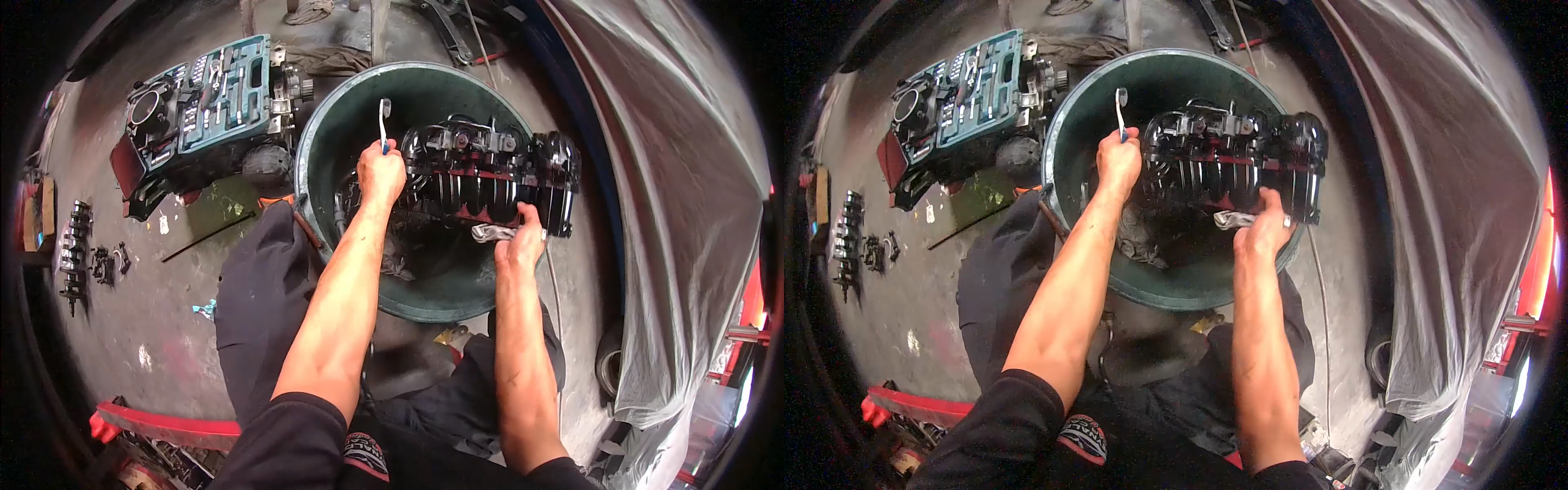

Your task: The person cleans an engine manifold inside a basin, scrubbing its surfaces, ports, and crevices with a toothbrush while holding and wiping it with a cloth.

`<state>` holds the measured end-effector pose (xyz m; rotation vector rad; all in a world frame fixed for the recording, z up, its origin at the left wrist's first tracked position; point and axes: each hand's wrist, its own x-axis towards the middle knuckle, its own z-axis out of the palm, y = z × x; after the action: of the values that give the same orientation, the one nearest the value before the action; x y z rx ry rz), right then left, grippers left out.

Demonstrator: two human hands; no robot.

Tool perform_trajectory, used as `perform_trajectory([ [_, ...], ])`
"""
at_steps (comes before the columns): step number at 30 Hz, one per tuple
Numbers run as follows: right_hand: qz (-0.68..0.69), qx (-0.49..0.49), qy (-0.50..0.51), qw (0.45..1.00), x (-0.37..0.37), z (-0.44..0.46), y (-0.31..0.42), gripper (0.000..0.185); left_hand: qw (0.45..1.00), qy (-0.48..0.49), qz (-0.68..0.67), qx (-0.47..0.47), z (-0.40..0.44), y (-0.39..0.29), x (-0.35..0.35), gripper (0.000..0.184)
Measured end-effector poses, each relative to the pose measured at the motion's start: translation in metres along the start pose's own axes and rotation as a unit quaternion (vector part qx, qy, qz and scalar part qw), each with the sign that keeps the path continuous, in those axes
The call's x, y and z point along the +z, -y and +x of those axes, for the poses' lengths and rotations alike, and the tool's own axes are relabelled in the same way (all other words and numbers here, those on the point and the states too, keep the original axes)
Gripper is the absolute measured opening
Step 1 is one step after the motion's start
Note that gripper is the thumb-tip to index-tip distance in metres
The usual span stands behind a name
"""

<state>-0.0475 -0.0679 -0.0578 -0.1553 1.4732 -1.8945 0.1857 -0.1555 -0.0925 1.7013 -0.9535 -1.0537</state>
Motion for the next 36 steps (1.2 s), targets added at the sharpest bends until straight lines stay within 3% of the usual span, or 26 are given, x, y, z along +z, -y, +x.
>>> perform_trajectory([
  [5, 0.026, -0.102, -0.022, 0.994, 0.018, -0.046, -0.010, 0.040, 0.993, 0.048, -0.101, -0.045, 0.019, 0.013, 0.006, 0.038],
  [8, 0.060, -0.083, -0.068, 0.992, 0.023, -0.052, -0.020, 0.041, 0.987, 0.061, -0.107, -0.100, 0.025, 0.027, 0.005, 0.042],
  [9, 0.059, -0.067, -0.081, 0.993, 0.019, -0.049, -0.024, 0.041, 0.994, 0.050, -0.090, -0.026, 0.027, 0.028, 0.007, 0.040],
  [12, 0.056, -0.041, -0.084, 0.994, 0.008, -0.036, -0.030, 0.042, 0.999, 0.019, 0.026, 0.022, 0.025, 0.023, 0.017, 0.035],
  [14, 0.047, -0.040, -0.044, 0.997, -0.001, -0.034, -0.034, 0.043, 0.997, -0.026, 0.064, 0.018, 0.025, 0.018, 0.021, 0.031],
  [18, 0.029, -0.076, -0.088, 0.993, 0.010, -0.057, -0.031, 0.041, 0.990, -0.025, 0.136, -0.001, 0.021, 0.009, 0.021, 0.027],
  [26, -0.002, -0.078, -0.063, 0.995, 0.001, -0.062, -0.032, 0.060, 0.983, -0.031, 0.181, 0.010, 0.028, 0.013, 0.024, 0.028],
  [28, -0.005, -0.061, -0.034, 0.998, -0.002, -0.067, -0.027, 0.056, 0.984, -0.028, 0.172, 0.034, 0.027, 0.015, 0.022, 0.027],
  [30, -0.089, 0.140, -0.055, 0.985, -0.012, -0.075, -0.004, 0.050, 0.983, -0.027, 0.179, 0.024, 0.026, 0.015, 0.021, 0.026],
  [31, -0.077, 0.194, -0.071, 0.975, -0.013, -0.088, 0.006, 0.044, 0.983, -0.027, 0.179, 0.026, 0.026, 0.016, 0.021, 0.026],
  [32, -0.129, 0.229, 0.002, 0.965, -0.022, -0.102, 0.019, 0.041, 0.984, -0.027, 0.177, 0.028, 0.028, 0.016, 0.021, 0.026],
  [34, -0.202, 0.175, 0.070, 0.961, -0.042, -0.124, 0.045, 0.036, 0.984, -0.019, 0.175, 0.013, 0.030, 0.014, 0.024, 0.028],
  [36, -0.328, -0.105, 0.097, 0.934, -0.048, -0.114, 0.079, 0.039, 0.983, -0.019, 0.184, 0.018, 0.032, 0.015, 0.025, 0.028],
])
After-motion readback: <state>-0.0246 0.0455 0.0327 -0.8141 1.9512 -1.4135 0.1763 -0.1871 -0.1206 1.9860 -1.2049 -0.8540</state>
